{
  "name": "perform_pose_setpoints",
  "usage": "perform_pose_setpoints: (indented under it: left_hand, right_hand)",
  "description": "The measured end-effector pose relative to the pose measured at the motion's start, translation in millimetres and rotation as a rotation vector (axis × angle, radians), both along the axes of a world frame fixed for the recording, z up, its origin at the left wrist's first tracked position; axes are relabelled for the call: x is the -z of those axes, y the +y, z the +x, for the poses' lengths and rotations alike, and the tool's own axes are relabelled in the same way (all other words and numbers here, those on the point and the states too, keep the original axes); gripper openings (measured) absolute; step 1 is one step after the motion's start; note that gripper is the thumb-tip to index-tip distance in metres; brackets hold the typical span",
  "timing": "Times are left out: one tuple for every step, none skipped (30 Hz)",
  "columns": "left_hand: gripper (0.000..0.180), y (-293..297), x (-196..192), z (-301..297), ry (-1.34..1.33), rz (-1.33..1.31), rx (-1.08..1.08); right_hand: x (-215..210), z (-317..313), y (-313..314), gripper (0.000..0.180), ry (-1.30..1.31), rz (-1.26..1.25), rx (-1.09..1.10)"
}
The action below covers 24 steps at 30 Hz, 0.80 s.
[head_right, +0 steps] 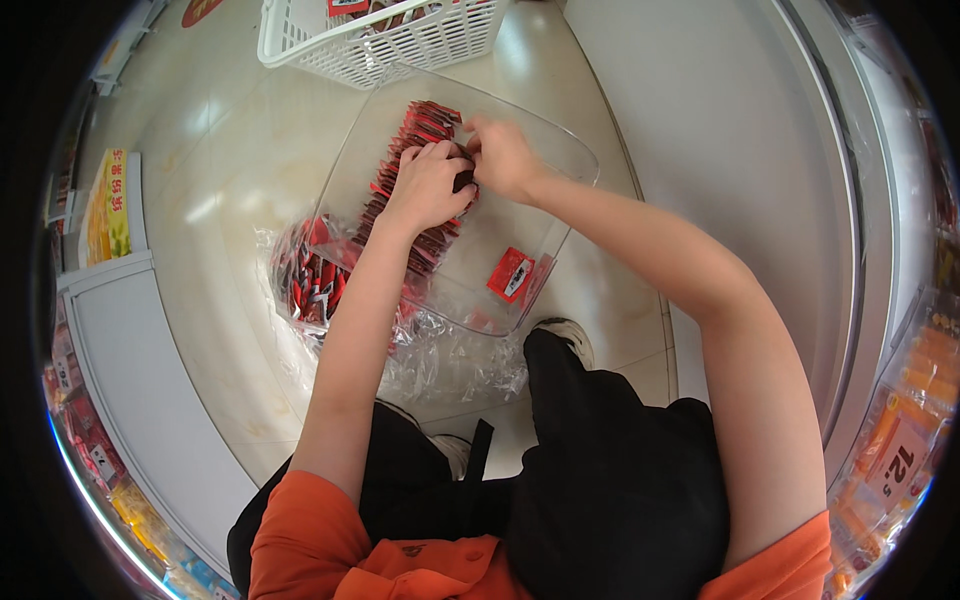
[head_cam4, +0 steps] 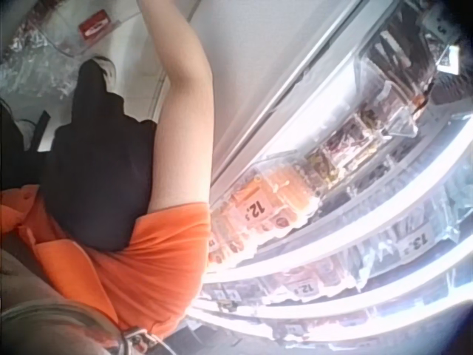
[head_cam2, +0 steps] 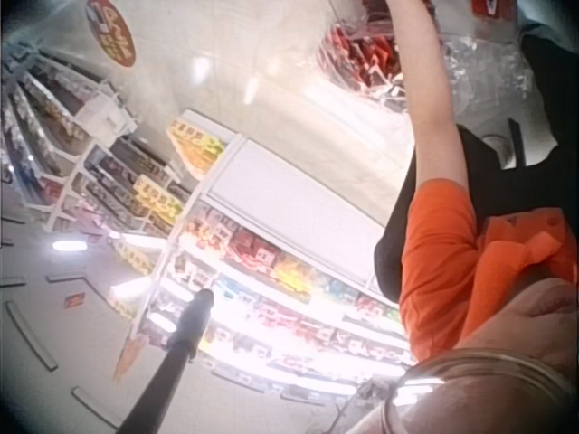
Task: The person takes small packaged items from a plastic bag on the floor and neatly arranges them into a clear plastic storage bin.
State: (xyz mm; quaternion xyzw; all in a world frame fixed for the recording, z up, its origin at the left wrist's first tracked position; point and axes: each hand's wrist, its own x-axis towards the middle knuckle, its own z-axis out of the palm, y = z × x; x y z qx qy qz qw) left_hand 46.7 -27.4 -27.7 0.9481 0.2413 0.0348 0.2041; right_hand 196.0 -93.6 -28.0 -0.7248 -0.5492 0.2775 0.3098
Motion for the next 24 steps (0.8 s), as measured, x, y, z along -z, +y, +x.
perform_pose_setpoints:
  left_hand:
    - [0.033, 0.0, 1.0, -0.3, -0.002, 0.001, -0.003]
    - [0.035, 0.0, 0.4, 0.1, 0.008, 0.000, -0.004]
    - [0.037, 0.0, -0.6, 0.5, 0.018, -0.002, -0.005]
    - [0.039, 0.1, -1.8, 1.2, 0.028, -0.004, -0.005]
    - [0.042, 1.2, -3.5, 2.6, 0.014, -0.040, -0.045]
    - [0.045, 2.5, -5.6, 4.5, 0.000, -0.075, -0.084]
    - [0.048, 3.0, -6.6, 5.7, -0.014, -0.111, -0.123]
    - [0.053, 2.4, -5.0, 4.6, -0.064, -0.081, -0.094]
    - [0.058, 2.3, -2.5, 2.3, -0.114, -0.050, -0.064]
    - [0.064, 1.6, -1.0, 1.2, -0.163, -0.020, -0.035]
    - [0.069, -0.3, -2.2, 1.9, -0.121, -0.062, -0.029]
    - [0.074, -2.8, -4.7, 2.7, -0.079, -0.104, -0.023]
    - [0.079, -5.1, -7.5, 4.0, -0.036, -0.146, -0.017]
    - [0.084, -6.9, -10.1, 5.2, -0.009, -0.171, -0.020]
    - [0.088, -9.1, -12.9, 6.8, 0.018, -0.197, -0.022]
    - [0.093, -10.2, -14.9, 7.2, 0.045, -0.223, -0.025]
    - [0.094, -10.1, -15.7, 7.2, 0.059, -0.223, -0.024]
    - [0.095, -9.2, -15.9, 7.6, 0.074, -0.223, -0.024]
    - [0.096, -8.7, -15.5, 7.8, 0.088, -0.223, -0.023]
    - [0.094, -8.0, -15.2, 7.1, 0.090, -0.212, -0.014]
    - [0.092, -8.0, -14.5, 7.0, 0.092, -0.201, -0.006]
    - [0.091, -8.2, -13.7, 6.5, 0.093, -0.190, 0.003]
    - [0.085, -8.5, -12.0, 5.1, 0.113, -0.140, 0.029]
    - [0.080, -9.3, -9.9, 3.8, 0.128, -0.092, 0.054]
  right_hand:
    - [0.7, -4.3, -2.8, 0.026, 0.026, -0.001, 0.005]
    - [3.5, -4.1, -3.2, 0.027, 0.094, -0.029, 0.044]
    - [8.3, -3.1, -3.8, 0.028, 0.162, -0.057, 0.083]
    - [11.9, -1.8, -4.5, 0.029, 0.231, -0.085, 0.122]
    - [13.4, 0.1, -5.1, 0.027, 0.234, -0.088, 0.113]
    - [14.9, 2.4, -6.1, 0.025, 0.237, -0.090, 0.105]
    - [16.7, 4.0, -6.9, 0.023, 0.240, -0.092, 0.096]
    - [18.0, 3.6, -8.1, 0.021, 0.230, -0.090, 0.072]
    - [19.5, 2.8, -9.0, 0.020, 0.221, -0.087, 0.047]
    - [20.9, 2.0, -9.9, 0.020, 0.211, -0.084, 0.022]
    - [21.8, 1.3, -10.6, 0.020, 0.240, -0.076, 0.055]
    - [22.6, 0.6, -11.2, 0.019, 0.268, -0.067, 0.088]
    - [23.3, 0.2, -11.7, 0.019, 0.296, -0.058, 0.121]
    - [23.9, -0.9, -10.6, 0.019, 0.292, -0.076, 0.141]
    - [24.4, -1.9, -9.4, 0.019, 0.288, -0.094, 0.161]
    - [24.9, -3.2, -8.4, 0.019, 0.283, -0.112, 0.181]
    - [22.2, -5.5, -8.0, 0.018, 0.289, -0.098, 0.208]
    - [19.5, -8.1, -8.1, 0.017, 0.294, -0.083, 0.235]
    - [16.2, -10.4, -9.2, 0.016, 0.299, -0.069, 0.262]
    - [13.1, -13.6, -11.0, 0.015, 0.275, -0.045, 0.278]
    - [9.8, -17.0, -15.0, 0.014, 0.250, -0.021, 0.295]
    - [7.4, -20.5, -20.1, 0.013, 0.225, 0.003, 0.311]
    - [6.7, -23.8, -27.6, 0.015, 0.158, -0.091, 0.271]
    - [5.7, -25.7, -37.1, 0.017, 0.085, -0.185, 0.228]
